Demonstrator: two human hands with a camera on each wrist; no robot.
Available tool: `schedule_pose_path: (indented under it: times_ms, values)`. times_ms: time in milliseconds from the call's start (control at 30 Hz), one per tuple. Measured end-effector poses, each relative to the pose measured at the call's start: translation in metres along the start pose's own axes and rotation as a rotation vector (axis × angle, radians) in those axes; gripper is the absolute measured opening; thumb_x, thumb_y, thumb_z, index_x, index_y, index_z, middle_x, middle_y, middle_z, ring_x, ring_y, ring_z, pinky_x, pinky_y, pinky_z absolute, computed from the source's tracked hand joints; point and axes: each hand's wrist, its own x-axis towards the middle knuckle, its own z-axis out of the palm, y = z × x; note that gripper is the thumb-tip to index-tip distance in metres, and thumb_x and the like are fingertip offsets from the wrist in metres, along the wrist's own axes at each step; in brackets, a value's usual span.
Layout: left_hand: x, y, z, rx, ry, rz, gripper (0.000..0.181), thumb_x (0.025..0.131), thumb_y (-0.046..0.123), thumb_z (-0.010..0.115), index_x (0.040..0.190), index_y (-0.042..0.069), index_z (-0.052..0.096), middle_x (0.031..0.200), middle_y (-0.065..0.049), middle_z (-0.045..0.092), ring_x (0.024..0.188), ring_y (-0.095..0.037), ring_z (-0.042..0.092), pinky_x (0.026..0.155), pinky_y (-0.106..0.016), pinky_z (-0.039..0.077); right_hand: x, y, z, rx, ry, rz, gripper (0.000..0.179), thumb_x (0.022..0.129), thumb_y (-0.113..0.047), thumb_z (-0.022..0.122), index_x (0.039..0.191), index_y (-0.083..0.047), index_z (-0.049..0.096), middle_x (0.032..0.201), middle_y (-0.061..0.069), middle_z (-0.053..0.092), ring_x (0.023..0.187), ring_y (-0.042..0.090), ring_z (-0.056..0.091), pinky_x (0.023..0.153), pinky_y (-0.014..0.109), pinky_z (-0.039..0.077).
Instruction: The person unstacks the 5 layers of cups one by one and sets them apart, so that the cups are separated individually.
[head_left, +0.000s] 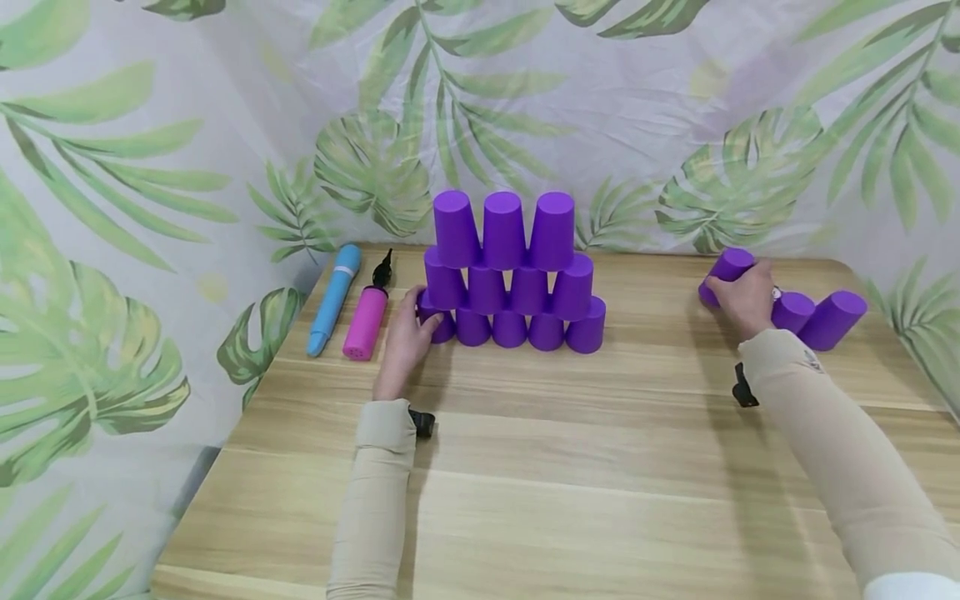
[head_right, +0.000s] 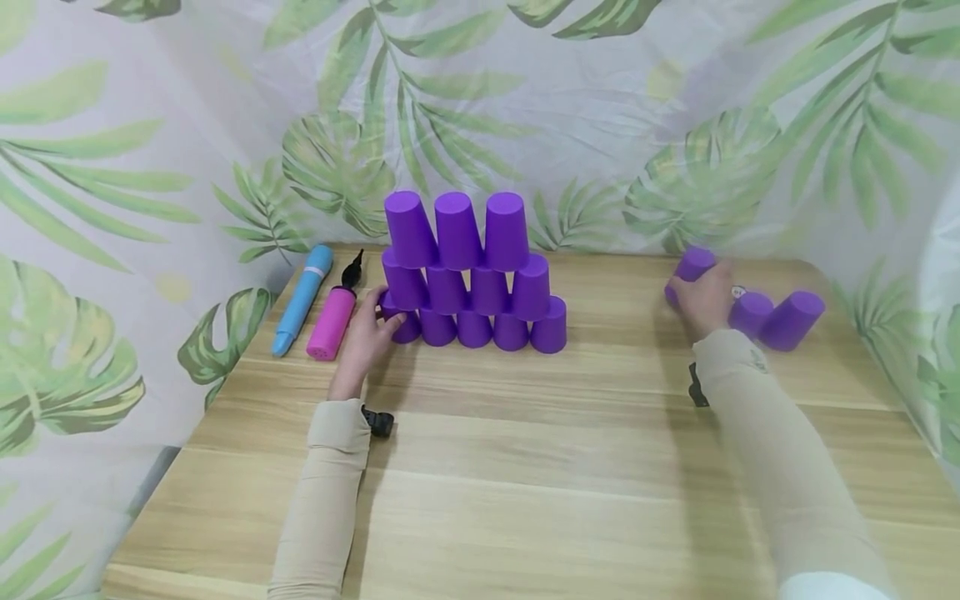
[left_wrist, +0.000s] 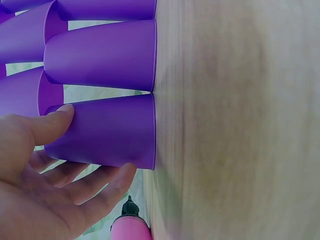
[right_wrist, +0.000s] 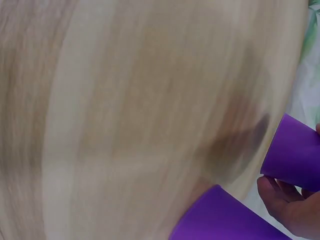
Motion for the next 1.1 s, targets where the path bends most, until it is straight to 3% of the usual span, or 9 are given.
schedule_pose_path:
  times_ms: [300, 667, 867, 1100]
  values:
    - [-0.002, 0.004, 0.000, -0.006, -0.015, -0.007, 0.058, 0.094, 0.009, 0.061, 0.144, -0.001, 0.035, 0.139, -0.025, 0.045, 0.126, -0.040, 0.046, 0.107, -0.050, 0.039, -0.009, 0.006, 0.002, -0.049, -0.013, 0.070, 0.080, 0.086, -0.025, 0.061, 0.140, 0.010, 0.015, 0.137, 0.037, 0.037, 0.125, 0.051, 0.040, 0.110, 0.054, 0.030]
    - [-0.002, 0.003, -0.002, -0.011, -0.006, -0.012, 0.058, 0.093, 0.009, 0.061, 0.144, -0.001, 0.034, 0.140, -0.025, 0.045, 0.126, -0.039, 0.046, 0.107, -0.049, 0.038, -0.005, 0.003, 0.005, -0.012, -0.009, 0.067, 0.081, 0.086, -0.018, 0.060, 0.144, 0.007, 0.008, 0.145, 0.035, 0.025, 0.133, 0.048, 0.029, 0.115, 0.051, 0.023]
    - [-0.002, 0.001, -0.002, -0.022, -0.005, -0.011, 0.058, 0.094, 0.009, 0.060, 0.144, -0.001, 0.034, 0.142, -0.024, 0.043, 0.127, -0.039, 0.045, 0.108, -0.050, 0.038, -0.002, -0.006, 0.012, 0.017, 0.117, -0.058, 0.082, 0.085, -0.012, 0.062, 0.149, -0.002, 0.011, 0.148, 0.026, 0.020, 0.137, 0.040, 0.021, 0.118, 0.046, 0.017]
    - [-0.001, 0.000, -0.001, -0.008, -0.004, -0.008, 0.059, 0.094, 0.010, 0.061, 0.145, 0.000, 0.034, 0.141, -0.024, 0.044, 0.126, -0.039, 0.046, 0.107, -0.050, 0.039, -0.007, -0.030, 0.019, -0.012, 0.332, -0.342, 0.067, 0.087, -0.014, 0.064, 0.143, -0.004, 0.029, 0.152, 0.014, 0.020, 0.142, 0.024, 0.012, 0.119, 0.033, 0.008]
